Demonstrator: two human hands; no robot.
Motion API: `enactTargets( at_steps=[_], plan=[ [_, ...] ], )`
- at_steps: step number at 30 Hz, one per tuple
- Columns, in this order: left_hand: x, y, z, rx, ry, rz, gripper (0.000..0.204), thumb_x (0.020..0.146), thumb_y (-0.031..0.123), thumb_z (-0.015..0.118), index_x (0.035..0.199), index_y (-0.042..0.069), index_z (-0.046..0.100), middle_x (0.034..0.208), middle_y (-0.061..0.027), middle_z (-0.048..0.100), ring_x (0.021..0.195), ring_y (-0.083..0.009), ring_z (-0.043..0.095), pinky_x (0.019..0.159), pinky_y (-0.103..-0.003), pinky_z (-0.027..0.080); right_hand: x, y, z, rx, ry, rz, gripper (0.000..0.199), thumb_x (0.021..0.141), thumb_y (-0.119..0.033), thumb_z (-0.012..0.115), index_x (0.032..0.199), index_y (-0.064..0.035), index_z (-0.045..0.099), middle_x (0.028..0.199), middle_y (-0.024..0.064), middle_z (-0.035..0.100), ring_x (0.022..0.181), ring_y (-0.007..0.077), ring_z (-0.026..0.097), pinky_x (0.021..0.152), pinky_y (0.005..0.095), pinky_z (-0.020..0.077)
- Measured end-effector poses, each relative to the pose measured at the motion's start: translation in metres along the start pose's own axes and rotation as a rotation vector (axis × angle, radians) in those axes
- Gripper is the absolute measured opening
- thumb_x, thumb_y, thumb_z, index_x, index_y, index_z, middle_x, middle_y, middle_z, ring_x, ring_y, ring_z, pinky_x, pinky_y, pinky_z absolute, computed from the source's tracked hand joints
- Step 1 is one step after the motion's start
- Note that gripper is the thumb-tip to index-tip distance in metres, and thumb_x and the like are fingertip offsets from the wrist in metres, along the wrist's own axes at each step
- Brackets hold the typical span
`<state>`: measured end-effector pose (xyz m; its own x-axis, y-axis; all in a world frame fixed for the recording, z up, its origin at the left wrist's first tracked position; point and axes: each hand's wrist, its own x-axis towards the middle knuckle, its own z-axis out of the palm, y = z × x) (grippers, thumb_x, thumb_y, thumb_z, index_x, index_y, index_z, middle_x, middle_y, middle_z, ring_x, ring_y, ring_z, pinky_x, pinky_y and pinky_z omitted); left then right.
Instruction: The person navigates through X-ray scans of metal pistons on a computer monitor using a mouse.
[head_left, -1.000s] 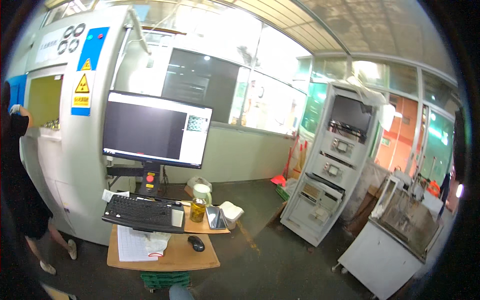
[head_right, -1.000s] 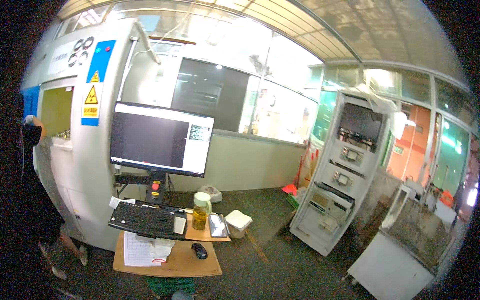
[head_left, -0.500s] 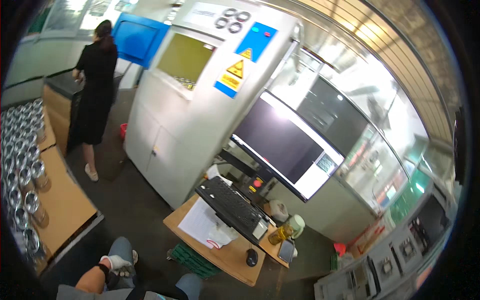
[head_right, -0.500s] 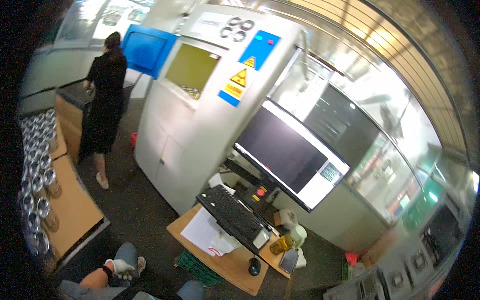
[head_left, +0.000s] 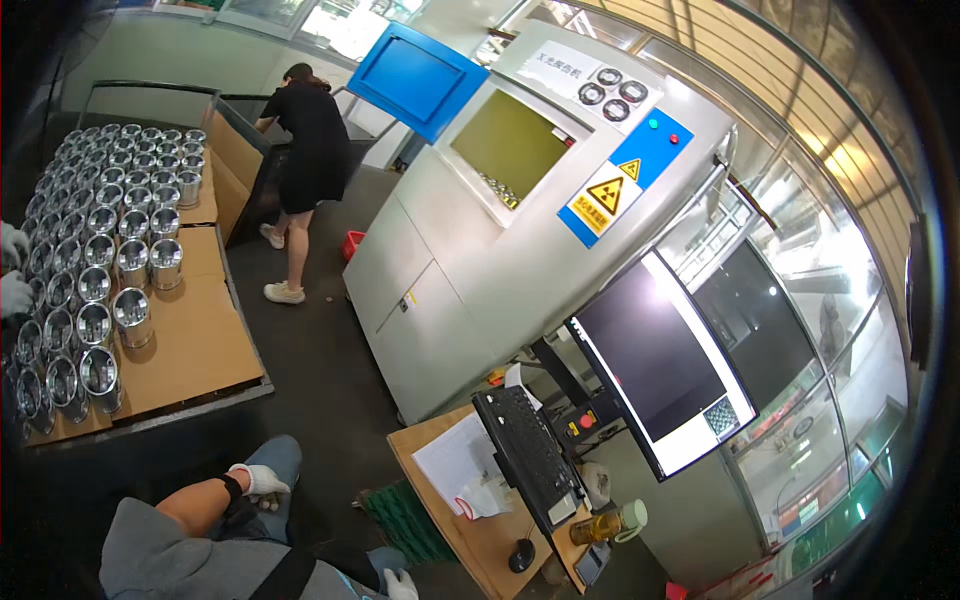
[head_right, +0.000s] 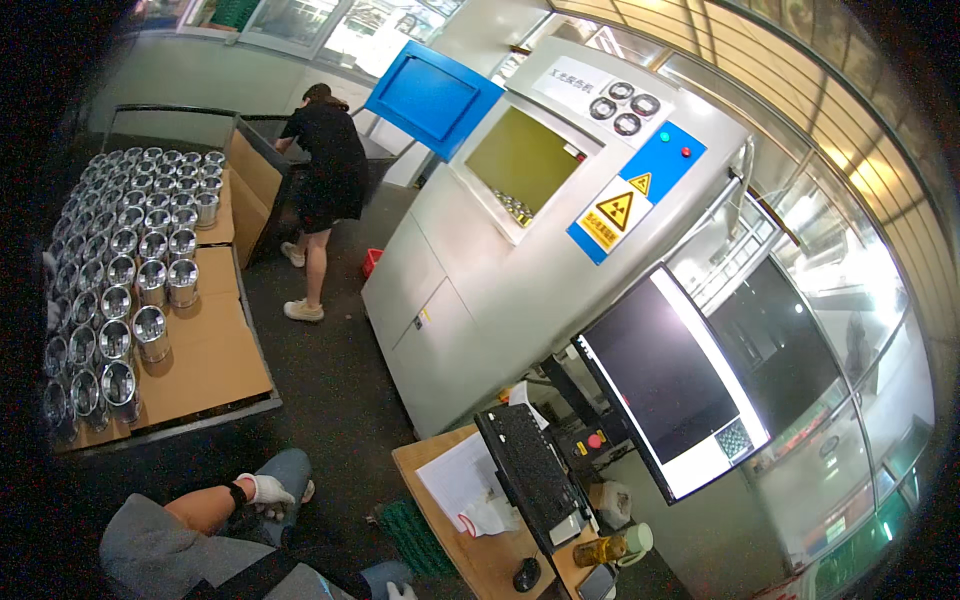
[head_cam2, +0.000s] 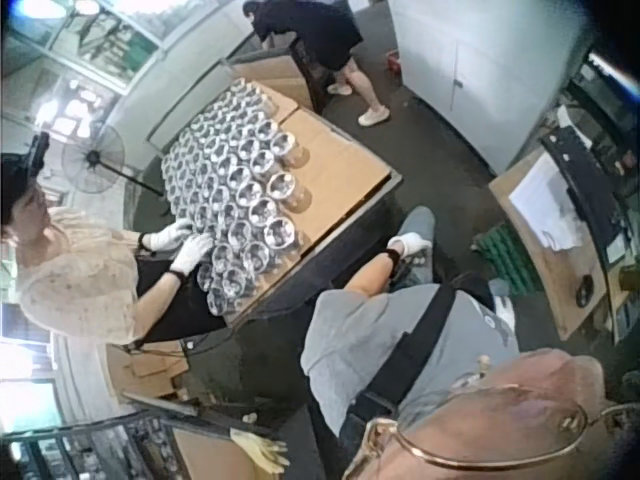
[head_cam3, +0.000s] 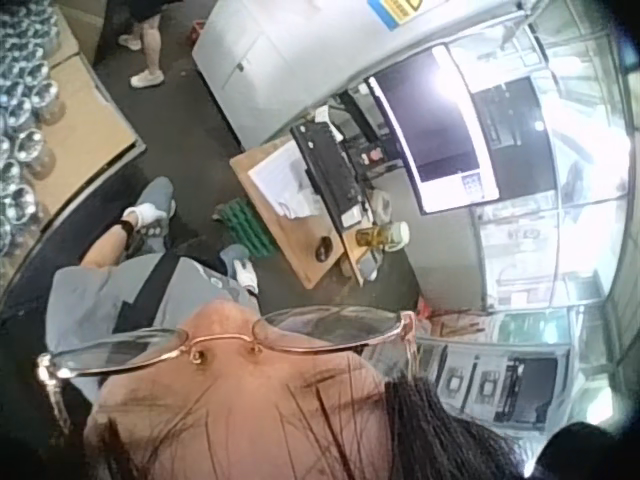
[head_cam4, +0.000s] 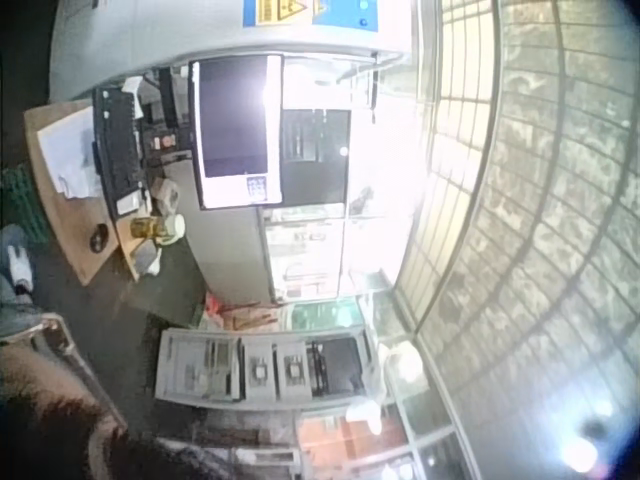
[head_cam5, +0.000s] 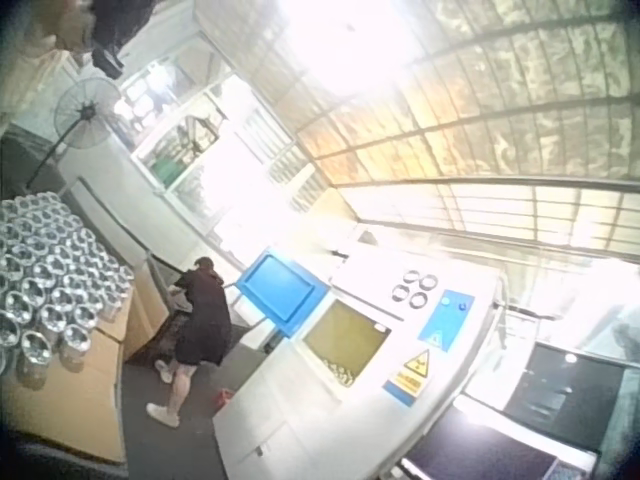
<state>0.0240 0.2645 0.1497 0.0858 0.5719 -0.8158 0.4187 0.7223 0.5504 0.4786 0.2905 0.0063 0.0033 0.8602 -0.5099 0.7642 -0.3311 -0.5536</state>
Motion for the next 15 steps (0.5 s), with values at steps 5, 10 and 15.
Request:
enactTargets(
  at_steps=[5, 10, 15],
  plan=[
    [0.026, -0.01, -0.001, 0.009, 0.016, 0.028, 0.041, 0.097, 0.04, 0.051, 0.105, 0.006, 0.071, 0.086, -0.0024, 0.074, 0.058, -0.011, 0.062, 0.052, -0.028, 0.046, 0.005, -0.021, 0.02, -0.206, 0.045, 0.11, 0.086, 0.084, -0.062, 0.054, 0.149, -0.0092, 0.033, 0.15, 0.0238, 0.034, 0.136, 0.0406, 0.037, 0.111, 0.0445, 0.0329],
    [0.021, -0.005, -0.002, -0.077, 0.004, 0.032, 0.047, 0.095, 0.046, 0.049, 0.085, 0.008, 0.075, 0.074, -0.0001, 0.071, 0.055, -0.0118, 0.059, 0.051, -0.028, 0.044, -0.006, -0.021, 0.02, -0.181, 0.069, 0.083, 0.086, 0.084, -0.062, 0.054, 0.149, -0.0101, 0.032, 0.15, 0.024, 0.035, 0.136, 0.0405, 0.036, 0.112, 0.0447, 0.0312],
    [0.019, -0.005, -0.002, -0.049, -0.008, 0.047, 0.045, 0.095, 0.043, 0.048, 0.09, 0.008, 0.074, 0.082, -0.0012, 0.073, 0.055, -0.0103, 0.059, 0.049, -0.026, 0.043, -0.023, -0.036, 0.008, -0.166, 0.063, 0.127, 0.086, 0.085, -0.062, 0.053, 0.15, -0.0108, 0.031, 0.15, 0.0245, 0.034, 0.137, 0.0405, 0.035, 0.113, 0.0442, 0.0295]
  ],
)
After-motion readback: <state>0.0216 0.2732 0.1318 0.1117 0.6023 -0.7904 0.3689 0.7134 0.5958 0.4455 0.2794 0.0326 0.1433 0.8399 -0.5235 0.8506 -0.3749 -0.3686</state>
